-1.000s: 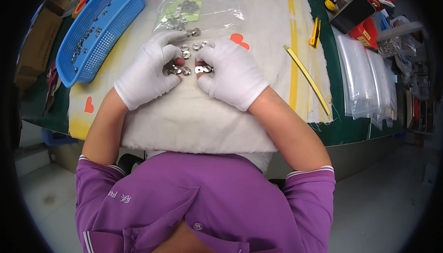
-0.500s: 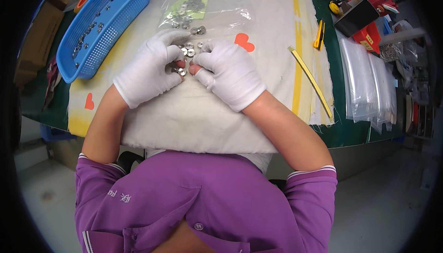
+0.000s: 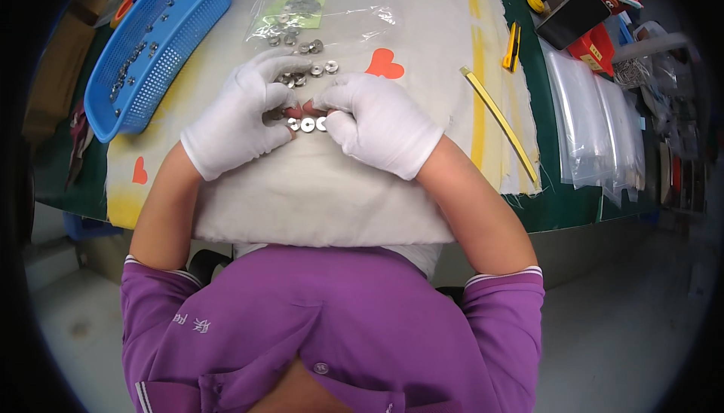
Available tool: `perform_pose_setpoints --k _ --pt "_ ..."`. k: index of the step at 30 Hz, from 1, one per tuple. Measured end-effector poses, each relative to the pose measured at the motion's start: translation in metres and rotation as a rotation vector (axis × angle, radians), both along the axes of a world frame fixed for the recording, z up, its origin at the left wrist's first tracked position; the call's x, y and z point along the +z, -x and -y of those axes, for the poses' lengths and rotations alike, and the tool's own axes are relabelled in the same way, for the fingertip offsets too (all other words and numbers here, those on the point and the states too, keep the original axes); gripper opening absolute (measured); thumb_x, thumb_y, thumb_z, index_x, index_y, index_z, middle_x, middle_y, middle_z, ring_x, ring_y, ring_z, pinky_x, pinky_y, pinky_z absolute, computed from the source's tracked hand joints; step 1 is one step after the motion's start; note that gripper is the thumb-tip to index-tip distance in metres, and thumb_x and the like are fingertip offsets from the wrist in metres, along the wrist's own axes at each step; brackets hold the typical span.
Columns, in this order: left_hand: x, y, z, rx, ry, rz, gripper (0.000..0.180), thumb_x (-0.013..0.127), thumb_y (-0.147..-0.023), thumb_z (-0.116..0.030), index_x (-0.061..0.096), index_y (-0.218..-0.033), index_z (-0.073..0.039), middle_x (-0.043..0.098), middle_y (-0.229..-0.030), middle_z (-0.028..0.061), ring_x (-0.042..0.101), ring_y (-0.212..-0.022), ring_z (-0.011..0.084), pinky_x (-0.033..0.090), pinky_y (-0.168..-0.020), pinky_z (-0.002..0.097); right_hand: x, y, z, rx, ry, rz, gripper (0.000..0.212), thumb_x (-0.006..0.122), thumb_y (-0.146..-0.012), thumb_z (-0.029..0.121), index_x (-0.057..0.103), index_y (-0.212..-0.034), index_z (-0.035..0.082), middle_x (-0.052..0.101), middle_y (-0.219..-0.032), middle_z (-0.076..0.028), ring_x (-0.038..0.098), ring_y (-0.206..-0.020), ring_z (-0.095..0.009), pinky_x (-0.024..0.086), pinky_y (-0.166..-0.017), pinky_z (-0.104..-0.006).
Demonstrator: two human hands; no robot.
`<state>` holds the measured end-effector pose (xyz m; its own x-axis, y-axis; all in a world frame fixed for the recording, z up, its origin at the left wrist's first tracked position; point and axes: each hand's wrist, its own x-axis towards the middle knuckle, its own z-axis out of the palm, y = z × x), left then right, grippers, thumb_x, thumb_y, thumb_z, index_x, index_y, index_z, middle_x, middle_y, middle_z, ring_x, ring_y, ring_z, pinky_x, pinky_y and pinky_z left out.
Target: Placing metal rings in a row onto a metal jig or bar for assembly.
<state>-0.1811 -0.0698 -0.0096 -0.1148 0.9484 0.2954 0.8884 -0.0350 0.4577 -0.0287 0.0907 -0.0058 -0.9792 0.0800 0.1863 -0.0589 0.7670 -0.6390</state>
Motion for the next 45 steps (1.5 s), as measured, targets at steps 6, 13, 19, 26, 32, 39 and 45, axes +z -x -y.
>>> perform_pose_setpoints --k 6,13,19,26,32,39,45 --pt "0.001 -0.003 -0.001 0.021 -0.004 0.034 0.018 0.075 -0.062 -0.004 0.060 -0.072 0.000 0.057 -0.127 0.0181 0.047 -0.125 0.0391 0.044 -0.100 0.0428 -0.008 0.001 -0.014 -0.052 0.788 0.136 0.037 0.045 -0.095 0.017 0.064 -0.123 0.003 0.069 -0.105 -0.012 0.065 -0.096 -0.017 0.050 -0.088 -0.0288" --pt "0.005 -0.006 -0.004 0.018 0.027 -0.004 0.022 0.078 -0.060 -0.007 0.060 -0.073 -0.001 0.055 -0.128 0.0197 0.048 -0.124 0.0401 0.043 -0.101 0.0434 -0.002 0.002 -0.015 0.021 0.989 0.225 0.042 0.042 -0.099 0.022 0.054 -0.132 -0.002 0.067 -0.109 -0.013 0.066 -0.101 -0.020 0.050 -0.092 -0.0300" --pt "0.010 0.006 0.004 0.039 -0.003 -0.119 0.022 0.075 -0.065 -0.015 0.067 -0.080 -0.001 0.057 -0.127 0.0192 0.052 -0.119 0.0353 0.045 -0.099 0.0417 0.000 0.004 -0.018 -0.034 1.006 0.189 0.042 0.044 -0.100 0.023 0.053 -0.132 -0.003 0.067 -0.111 -0.013 0.064 -0.105 -0.020 0.050 -0.094 -0.0296" --pt "0.007 0.010 0.028 0.139 -0.017 -0.061 0.027 0.075 -0.065 -0.004 0.065 -0.090 -0.002 0.056 -0.127 0.0164 0.053 -0.116 0.0354 0.045 -0.098 0.0371 0.011 0.014 -0.009 -0.105 0.532 0.306 0.031 0.057 -0.094 0.013 0.064 -0.123 0.002 0.067 -0.113 -0.008 0.062 -0.099 -0.013 0.048 -0.090 -0.0261" --pt "-0.007 0.020 0.037 0.235 -0.005 0.042 0.025 0.074 -0.067 -0.004 0.066 -0.091 -0.002 0.061 -0.092 0.0131 0.058 -0.091 0.0314 0.048 -0.082 0.0388 0.029 0.049 0.021 0.081 -0.060 0.318 0.027 0.068 -0.085 0.009 0.070 -0.112 0.007 0.068 -0.096 -0.007 0.063 -0.082 -0.013 0.052 -0.077 -0.0267" --pt "-0.016 0.030 0.034 0.292 0.003 0.128 0.022 0.073 -0.069 -0.003 0.065 -0.090 0.000 0.061 -0.090 0.0129 0.061 -0.085 0.0282 0.050 -0.077 0.0354 0.012 0.064 0.023 -0.032 0.106 0.214 0.024 0.075 -0.079 0.011 0.070 -0.101 0.003 0.065 -0.092 -0.009 0.064 -0.082 -0.019 0.051 -0.076 -0.0301" --pt "-0.018 0.027 0.032 0.273 -0.029 0.222 0.018 0.071 -0.071 -0.001 0.063 -0.087 0.001 0.061 -0.089 0.0124 0.061 -0.082 0.0249 0.051 -0.076 0.0327 0.018 0.061 0.029 0.033 -0.043 0.276 0.022 0.074 -0.080 0.014 0.069 -0.098 0.002 0.066 -0.090 -0.012 0.065 -0.082 -0.022 0.052 -0.076 -0.0311"
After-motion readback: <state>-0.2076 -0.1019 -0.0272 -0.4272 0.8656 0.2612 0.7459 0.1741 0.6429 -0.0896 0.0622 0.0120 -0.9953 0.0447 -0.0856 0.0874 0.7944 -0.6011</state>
